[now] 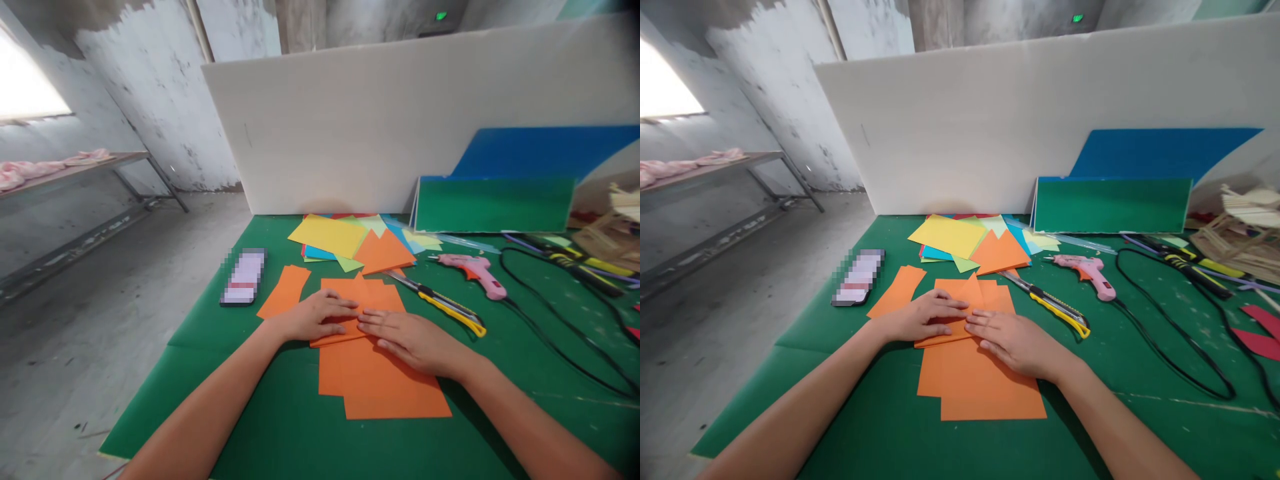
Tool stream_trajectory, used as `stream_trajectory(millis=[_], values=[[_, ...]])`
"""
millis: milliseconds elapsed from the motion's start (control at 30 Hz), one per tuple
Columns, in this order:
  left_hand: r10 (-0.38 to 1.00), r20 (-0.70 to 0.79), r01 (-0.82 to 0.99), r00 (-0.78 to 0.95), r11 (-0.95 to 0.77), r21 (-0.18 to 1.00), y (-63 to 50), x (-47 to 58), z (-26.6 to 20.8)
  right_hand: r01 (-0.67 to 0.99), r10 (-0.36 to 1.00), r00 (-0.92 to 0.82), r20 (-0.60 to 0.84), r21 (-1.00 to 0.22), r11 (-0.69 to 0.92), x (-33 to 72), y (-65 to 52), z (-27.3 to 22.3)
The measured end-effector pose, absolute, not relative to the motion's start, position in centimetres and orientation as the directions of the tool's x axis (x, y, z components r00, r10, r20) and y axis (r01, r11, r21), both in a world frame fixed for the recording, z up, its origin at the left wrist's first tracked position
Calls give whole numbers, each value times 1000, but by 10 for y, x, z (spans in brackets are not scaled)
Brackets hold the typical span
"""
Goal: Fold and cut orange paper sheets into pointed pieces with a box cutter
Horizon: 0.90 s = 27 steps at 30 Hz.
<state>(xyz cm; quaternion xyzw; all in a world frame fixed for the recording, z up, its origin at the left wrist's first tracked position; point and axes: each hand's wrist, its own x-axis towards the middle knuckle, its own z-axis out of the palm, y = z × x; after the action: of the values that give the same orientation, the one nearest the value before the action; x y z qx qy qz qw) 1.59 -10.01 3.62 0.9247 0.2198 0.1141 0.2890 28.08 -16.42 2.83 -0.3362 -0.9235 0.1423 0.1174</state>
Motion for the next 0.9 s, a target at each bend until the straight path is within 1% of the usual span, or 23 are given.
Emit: stream_trajectory(millis=[100, 233, 367, 500, 600, 900], values=[[463, 81, 342, 883, -752, 563, -100, 16, 36, 593, 650, -753, 103, -323, 738, 281, -165, 30], [465, 96, 357, 880, -780, 514, -101, 16, 36, 575, 630, -768, 114, -310, 757, 285, -165, 31], [466, 73, 383, 882, -797, 467, -103, 17, 37, 555, 598, -785, 160, -246, 794, 287, -164, 32], [452, 80, 373, 888, -812, 449, -103, 17, 38, 514, 544, -807, 228, -180, 838, 283, -164, 33], [443, 93, 358, 892, -816, 453, -102, 17, 37, 509, 544, -801, 249, -195, 838, 280, -165, 35], [462, 99, 359, 882, -792, 494, -102, 15, 36, 517, 560, -796, 230, -224, 826, 280, -165, 33]])
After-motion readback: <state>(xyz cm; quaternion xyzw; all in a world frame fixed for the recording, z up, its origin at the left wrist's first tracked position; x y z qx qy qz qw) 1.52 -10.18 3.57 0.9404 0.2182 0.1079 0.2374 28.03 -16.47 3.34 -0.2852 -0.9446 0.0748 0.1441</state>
